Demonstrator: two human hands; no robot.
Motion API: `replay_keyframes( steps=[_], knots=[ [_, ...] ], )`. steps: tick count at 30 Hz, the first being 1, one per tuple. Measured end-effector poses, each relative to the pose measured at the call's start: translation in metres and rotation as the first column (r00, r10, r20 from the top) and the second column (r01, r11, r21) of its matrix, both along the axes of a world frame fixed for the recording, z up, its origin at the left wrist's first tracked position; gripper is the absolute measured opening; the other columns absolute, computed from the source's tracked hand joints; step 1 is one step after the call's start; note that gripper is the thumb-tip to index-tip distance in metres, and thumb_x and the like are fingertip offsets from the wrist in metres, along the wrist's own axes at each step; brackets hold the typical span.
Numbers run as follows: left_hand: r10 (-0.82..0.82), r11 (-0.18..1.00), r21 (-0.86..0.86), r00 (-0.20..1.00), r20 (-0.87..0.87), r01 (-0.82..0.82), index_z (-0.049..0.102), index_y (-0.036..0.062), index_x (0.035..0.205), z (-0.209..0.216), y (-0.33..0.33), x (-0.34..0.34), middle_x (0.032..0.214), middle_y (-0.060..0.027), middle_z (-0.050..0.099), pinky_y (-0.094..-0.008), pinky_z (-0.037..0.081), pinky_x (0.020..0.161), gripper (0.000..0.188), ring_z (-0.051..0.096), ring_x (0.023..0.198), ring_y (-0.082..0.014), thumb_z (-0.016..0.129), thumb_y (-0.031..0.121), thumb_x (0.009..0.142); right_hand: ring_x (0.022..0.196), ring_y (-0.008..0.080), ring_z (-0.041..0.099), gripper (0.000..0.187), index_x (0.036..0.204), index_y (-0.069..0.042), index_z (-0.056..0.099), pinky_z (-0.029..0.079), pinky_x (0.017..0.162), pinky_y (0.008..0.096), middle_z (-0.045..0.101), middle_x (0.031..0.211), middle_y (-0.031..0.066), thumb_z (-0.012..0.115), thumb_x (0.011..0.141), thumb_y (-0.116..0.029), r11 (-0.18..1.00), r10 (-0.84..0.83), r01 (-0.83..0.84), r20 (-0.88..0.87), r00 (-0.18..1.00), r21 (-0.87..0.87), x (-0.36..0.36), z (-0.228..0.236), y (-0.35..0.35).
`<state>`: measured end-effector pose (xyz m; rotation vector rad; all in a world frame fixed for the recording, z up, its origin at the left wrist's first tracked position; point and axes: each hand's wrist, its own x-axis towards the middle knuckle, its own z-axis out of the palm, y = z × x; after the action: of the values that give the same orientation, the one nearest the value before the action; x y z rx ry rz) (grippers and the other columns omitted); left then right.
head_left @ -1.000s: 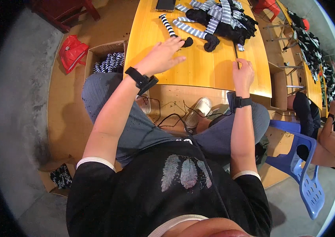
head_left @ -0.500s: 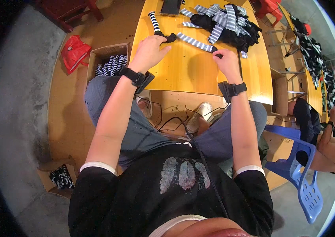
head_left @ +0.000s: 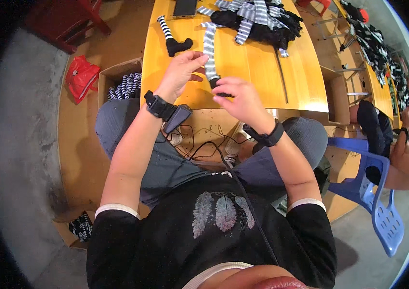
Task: The recorder uses a metal rod to turn small striped fabric tubes, likely doll socks, right side out.
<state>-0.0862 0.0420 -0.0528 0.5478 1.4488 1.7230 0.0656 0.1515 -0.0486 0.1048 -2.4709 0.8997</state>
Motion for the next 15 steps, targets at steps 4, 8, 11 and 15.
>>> replay_keyframes(
  steps=[4, 8, 11, 15],
  knots=[
    [0.057, 0.998, -0.026, 0.995, -0.084, -0.059, 0.055, 0.004, 0.094, -0.005, 0.006, 0.018, 0.076, -0.0014, 0.057, -0.0223, 0.043, 0.058, 0.021, 0.054, 0.065, -0.0097, 0.06, 0.015, 0.077, 0.075, 0.0269, 0.056, 0.016, 0.079, -0.004, 0.062, 0.046, 0.065, 0.0337, 0.058, 0.081, 0.0088, 0.064, 0.066, -0.014, 0.997, 0.038, -0.04, 0.02, 0.999, 0.06, 0.01, 0.002, -0.004],
    [-0.007, 0.998, 0.055, 0.998, -0.063, 0.011, 0.057, 0.0035, 0.092, 0.007, 0.007, 0.026, 0.071, -0.0029, 0.058, -0.022, 0.043, 0.059, 0.018, 0.055, 0.066, -0.0088, 0.055, 0.018, 0.082, 0.071, 0.0273, 0.056, 0.018, 0.08, -0.005, 0.062, 0.046, 0.064, 0.0336, 0.059, 0.082, 0.0093, 0.064, 0.067, -0.018, 0.996, 0.091, -0.087, 0.125, 0.988, -0.036, 0.019, 0.013, 0.0],
    [-0.219, 0.972, 0.055, 0.963, -0.159, 0.23, 0.056, 0.0025, 0.092, 0.026, 0.001, 0.029, 0.068, -0.0009, 0.056, -0.0217, 0.042, 0.058, 0.027, 0.053, 0.063, -0.0078, 0.05, 0.028, 0.085, 0.063, 0.0212, 0.056, 0.022, 0.085, -0.004, 0.062, 0.045, 0.058, 0.0306, 0.06, 0.079, 0.0067, 0.064, 0.071, -0.021, 0.989, 0.145, -0.126, 0.312, 0.939, -0.08, 0.025, 0.02, 0.024],
    [-0.525, 0.85, -0.107, 0.813, -0.252, 0.516, 0.057, 0.0013, 0.088, 0.046, -0.009, 0.041, 0.06, 0.0015, 0.052, -0.0202, 0.038, 0.052, 0.032, 0.049, 0.055, -0.0059, 0.049, 0.032, 0.085, 0.061, 0.0076, 0.051, 0.021, 0.088, -0.003, 0.061, 0.041, 0.054, 0.021, 0.06, 0.074, 0.0011, 0.06, 0.078, -0.02, 0.772, 0.0, 0.104, 0.164, 0.986, -0.627, 0.028, 0.039, 0.036]
  ],
)
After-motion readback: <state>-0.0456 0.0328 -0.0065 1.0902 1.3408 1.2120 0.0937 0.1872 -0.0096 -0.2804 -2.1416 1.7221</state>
